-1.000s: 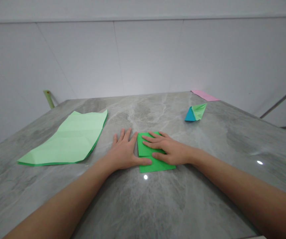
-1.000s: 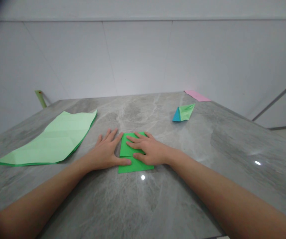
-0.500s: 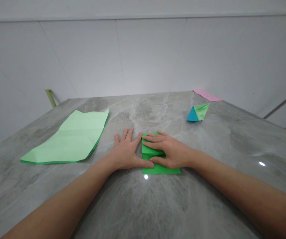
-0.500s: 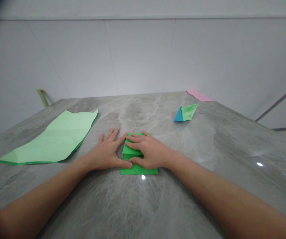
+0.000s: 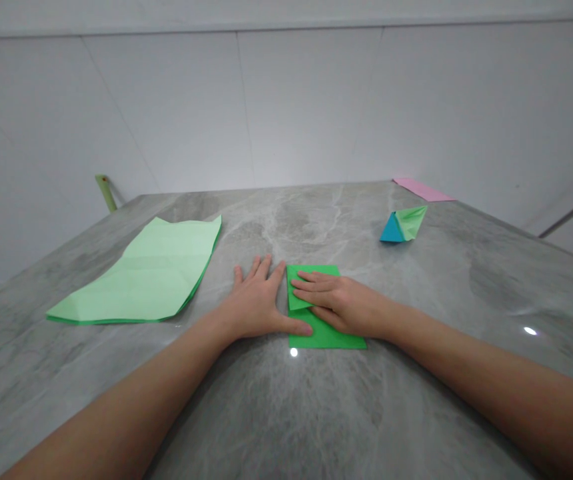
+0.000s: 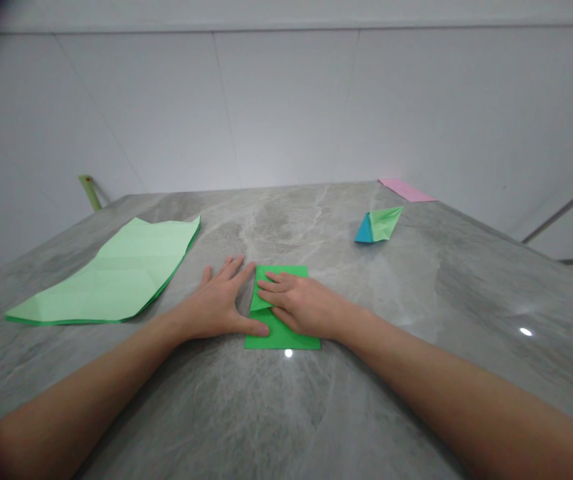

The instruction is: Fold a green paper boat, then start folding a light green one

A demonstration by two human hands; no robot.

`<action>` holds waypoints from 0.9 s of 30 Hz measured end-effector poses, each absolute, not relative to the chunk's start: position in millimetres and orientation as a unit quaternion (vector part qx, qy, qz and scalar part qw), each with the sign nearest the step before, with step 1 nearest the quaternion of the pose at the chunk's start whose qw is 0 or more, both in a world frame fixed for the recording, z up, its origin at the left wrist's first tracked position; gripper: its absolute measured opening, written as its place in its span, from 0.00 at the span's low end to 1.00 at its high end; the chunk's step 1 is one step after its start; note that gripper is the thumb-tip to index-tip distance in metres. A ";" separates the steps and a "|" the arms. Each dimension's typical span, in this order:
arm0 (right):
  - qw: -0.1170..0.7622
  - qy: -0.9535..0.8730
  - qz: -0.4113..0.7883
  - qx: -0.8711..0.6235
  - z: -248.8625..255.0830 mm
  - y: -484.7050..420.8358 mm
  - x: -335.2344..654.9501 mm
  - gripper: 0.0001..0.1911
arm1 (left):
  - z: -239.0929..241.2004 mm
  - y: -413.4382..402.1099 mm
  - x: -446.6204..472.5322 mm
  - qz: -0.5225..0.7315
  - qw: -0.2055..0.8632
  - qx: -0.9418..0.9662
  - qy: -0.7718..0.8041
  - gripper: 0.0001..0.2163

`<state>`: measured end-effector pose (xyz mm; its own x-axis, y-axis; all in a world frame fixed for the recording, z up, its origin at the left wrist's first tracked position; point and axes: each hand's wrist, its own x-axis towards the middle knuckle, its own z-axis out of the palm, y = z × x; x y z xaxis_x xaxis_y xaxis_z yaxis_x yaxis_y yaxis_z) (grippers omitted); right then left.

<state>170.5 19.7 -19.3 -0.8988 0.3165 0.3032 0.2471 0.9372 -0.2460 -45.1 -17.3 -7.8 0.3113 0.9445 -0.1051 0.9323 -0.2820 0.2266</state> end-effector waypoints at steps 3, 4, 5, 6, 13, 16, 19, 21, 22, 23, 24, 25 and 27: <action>0.180 -0.968 0.107 -0.140 -17.4 18.6 169.1 0.18 | -7.5 -17.6 -45.2 0.024 0.126 0.801 0.584 0.60; 0.180 -0.968 0.109 -0.139 -17.3 18.6 168.9 0.18 | -7.5 -17.5 -45.3 0.022 0.127 0.802 0.584 0.59; 0.179 -0.968 0.109 -0.138 -17.4 18.6 168.7 0.18 | -7.4 -17.4 -45.4 0.018 0.128 0.802 0.583 0.59; 0.176 -0.969 0.108 -0.138 -17.5 18.8 168.6 0.18 | -7.3 -17.2 -45.5 0.016 0.127 0.803 0.582 0.59; 0.148 -0.974 0.115 -0.129 -12.7 16.9 166.4 0.16 | -5.2 -16.9 -45.7 0.003 0.126 0.805 0.580 0.61; 0.141 -0.975 0.122 -0.123 -9.8 14.6 164.7 0.16 | -5.2 -16.8 -45.6 0.003 0.130 0.805 0.578 0.62; 0.135 -0.975 0.124 -0.123 -8.9 14.2 164.1 0.16 | -5.0 -16.2 -45.6 0.005 0.138 0.803 0.580 0.62; 0.135 -0.975 0.123 -0.123 -9.0 14.6 164.2 0.16 | -4.6 -15.7 -45.9 0.007 0.144 0.801 0.581 0.63; 0.136 -0.976 0.122 -0.121 -9.0 14.9 164.3 0.16 | -4.4 -15.5 -46.0 0.009 0.146 0.800 0.581 0.63; 0.138 -0.976 0.121 -0.118 -8.9 15.0 164.4 0.16 | -4.3 -15.4 -46.3 0.011 0.149 0.800 0.582 0.63; 0.140 -0.976 0.119 -0.115 -8.7 15.1 164.4 0.16 | -4.4 -15.2 -46.5 0.012 0.150 0.799 0.582 0.63; 0.141 -0.977 0.118 -0.112 -8.5 15.0 164.3 0.17 | -4.6 -15.1 -46.7 0.013 0.151 0.799 0.582 0.63; 0.146 -0.976 0.118 -0.108 -8.0 14.4 164.0 0.17 | -5.7 -14.7 -47.0 0.013 0.152 0.797 0.584 0.62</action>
